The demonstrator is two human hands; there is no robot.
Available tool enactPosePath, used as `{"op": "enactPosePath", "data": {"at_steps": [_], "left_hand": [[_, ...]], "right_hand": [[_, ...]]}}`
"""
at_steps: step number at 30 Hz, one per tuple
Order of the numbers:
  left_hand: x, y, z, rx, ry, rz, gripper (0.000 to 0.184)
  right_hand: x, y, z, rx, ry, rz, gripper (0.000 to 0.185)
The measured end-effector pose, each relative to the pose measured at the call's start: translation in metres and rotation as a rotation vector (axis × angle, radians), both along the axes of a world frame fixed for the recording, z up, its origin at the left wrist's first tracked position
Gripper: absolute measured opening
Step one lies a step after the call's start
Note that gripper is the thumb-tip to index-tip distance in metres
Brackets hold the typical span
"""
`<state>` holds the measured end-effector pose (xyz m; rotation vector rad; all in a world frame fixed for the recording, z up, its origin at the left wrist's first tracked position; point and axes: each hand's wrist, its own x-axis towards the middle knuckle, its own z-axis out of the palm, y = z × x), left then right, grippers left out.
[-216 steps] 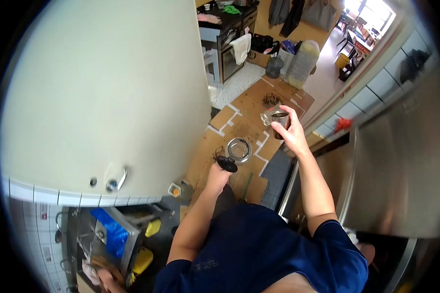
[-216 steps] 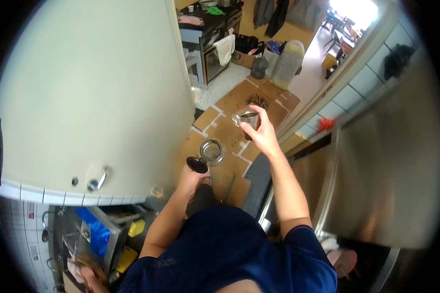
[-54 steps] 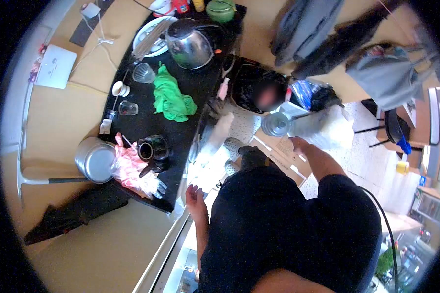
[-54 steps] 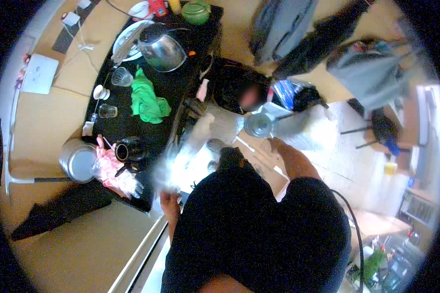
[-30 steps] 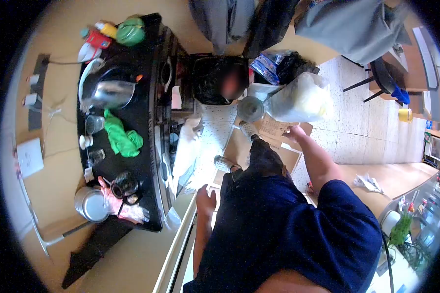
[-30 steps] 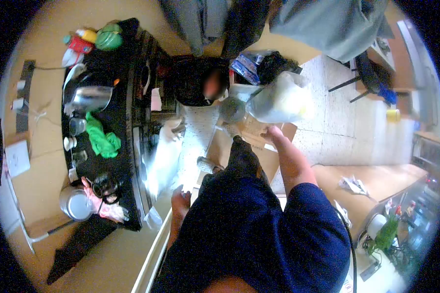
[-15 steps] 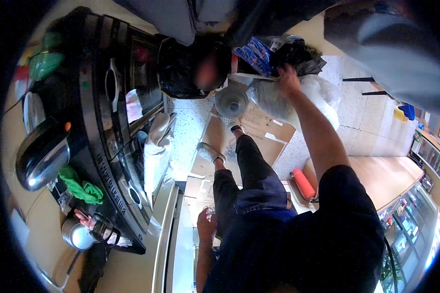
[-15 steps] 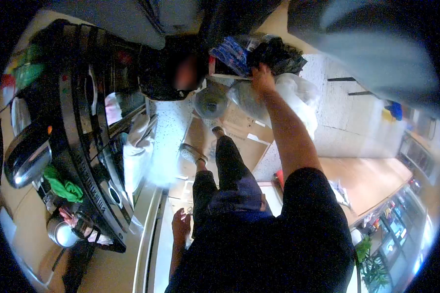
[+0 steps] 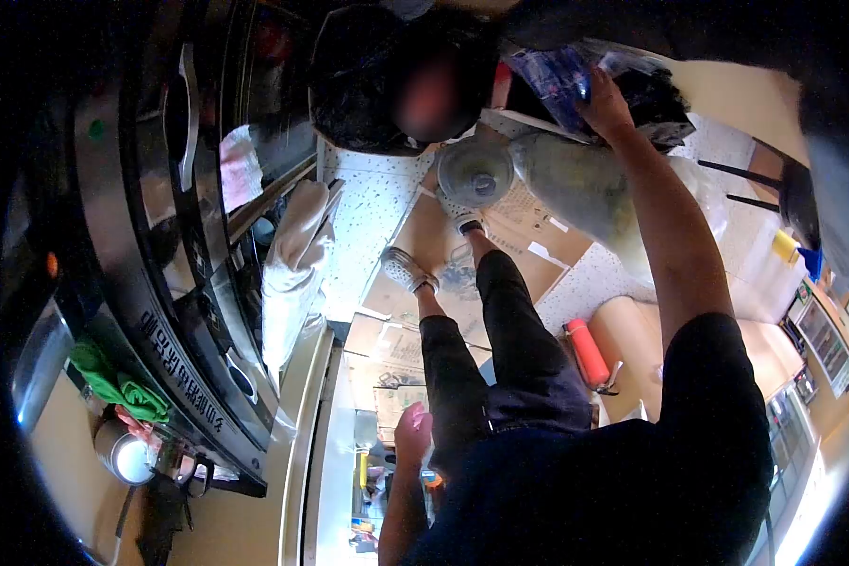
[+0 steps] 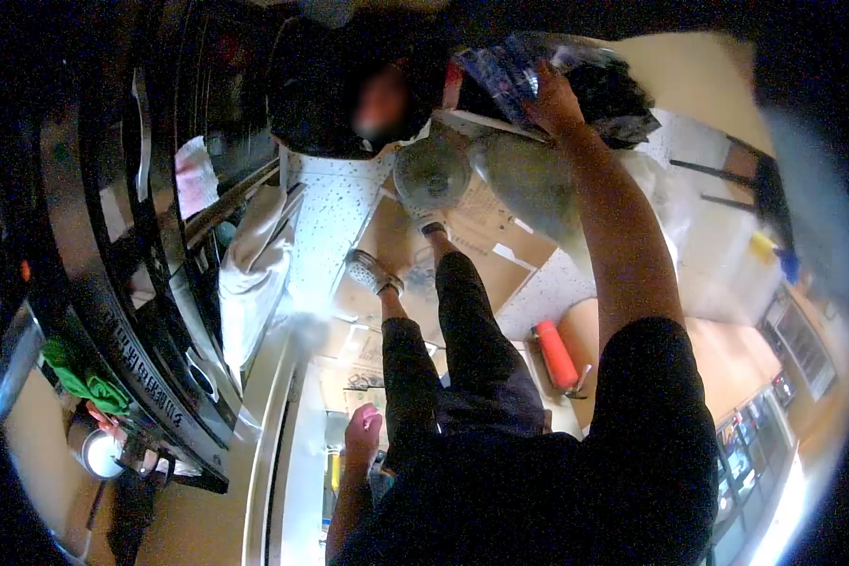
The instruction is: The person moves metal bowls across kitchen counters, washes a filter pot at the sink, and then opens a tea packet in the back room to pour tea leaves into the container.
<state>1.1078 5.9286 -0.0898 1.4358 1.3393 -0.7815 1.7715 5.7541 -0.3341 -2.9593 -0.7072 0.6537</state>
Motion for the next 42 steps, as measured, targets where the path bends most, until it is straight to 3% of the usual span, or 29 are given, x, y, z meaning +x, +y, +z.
{"op": "enactPosePath", "data": {"at_steps": [2, 5, 6, 9, 12, 15, 18, 21, 22, 25, 26, 29, 33, 37, 38, 41, 42], "left_hand": [[-0.008, -0.007, -0.009, -0.025, 0.036, 0.121, 0.037], [-0.034, -0.016, -0.025, -0.058, 0.019, 0.16, 0.035], [-0.033, -0.018, -0.023, -0.063, 0.03, 0.172, 0.034], [-0.028, -0.021, -0.028, -0.114, 0.129, 0.161, 0.034], [-0.032, -0.027, -0.039, -0.156, 0.145, 0.176, 0.033], [-0.027, -0.025, -0.046, -0.193, 0.148, 0.182, 0.032], [-0.001, -0.014, -0.043, -0.175, 0.16, 0.182, 0.03], [-0.039, -0.027, -0.056, -0.152, 0.071, 0.395, 0.031], [-0.035, -0.021, -0.053, -0.152, 0.087, 0.337, 0.032], [-0.052, -0.026, -0.059, -0.165, 0.104, 0.474, 0.031], [-0.053, -0.026, -0.06, -0.16, 0.093, 0.461, 0.031], [-0.051, -0.026, -0.063, -0.153, 0.068, 0.431, 0.03], [-0.043, -0.027, -0.066, -0.177, 0.043, 0.479, 0.029], [-0.039, -0.028, -0.064, -0.167, 0.048, 0.502, 0.029], [-0.037, -0.027, -0.061, -0.162, 0.054, 0.512, 0.029], [-0.049, -0.033, -0.061, -0.171, 0.026, 0.613, 0.029], [-0.078, -0.044, -0.071, -0.191, -0.01, 0.69, 0.028]], "right_hand": [[0.005, 0.013, -0.02, 0.045, 0.026, -0.114, 0.105], [0.013, 0.025, -0.044, 0.159, -0.085, -0.085, 0.116], [0.015, 0.029, -0.049, 0.184, -0.062, -0.089, 0.129], [0.003, 0.046, -0.062, -0.128, -0.169, -0.049, 0.134], [-0.007, 0.062, -0.064, -0.28, -0.16, -0.089, 0.136], [-0.01, 0.07, -0.066, -0.323, -0.302, -0.069, 0.12], [0.0, 0.071, -0.055, -0.285, -0.181, -0.139, 0.11], [0.025, 0.034, -0.074, 0.014, -0.19, -0.084, 0.12], [0.035, 0.02, -0.075, 0.15, -0.122, -0.049, 0.117], [0.045, 0.007, -0.058, 0.337, -0.038, -0.038, 0.113], [0.043, 0.008, -0.057, 0.567, 0.062, -0.073, 0.112], [0.026, 0.013, -0.05, 0.644, 0.08, -0.184, 0.113], [0.017, 0.038, -0.045, 0.177, 0.014, -0.157, 0.116], [0.014, 0.049, -0.056, 0.101, -0.031, -0.098, 0.09], [0.015, 0.047, -0.06, 0.28, -0.065, -0.078, 0.071], [-0.007, 0.097, -0.015, 0.227, 0.118, -0.178, 0.054], [-0.012, 0.102, -0.025, 0.376, -0.007, -0.036, 0.043]]}}
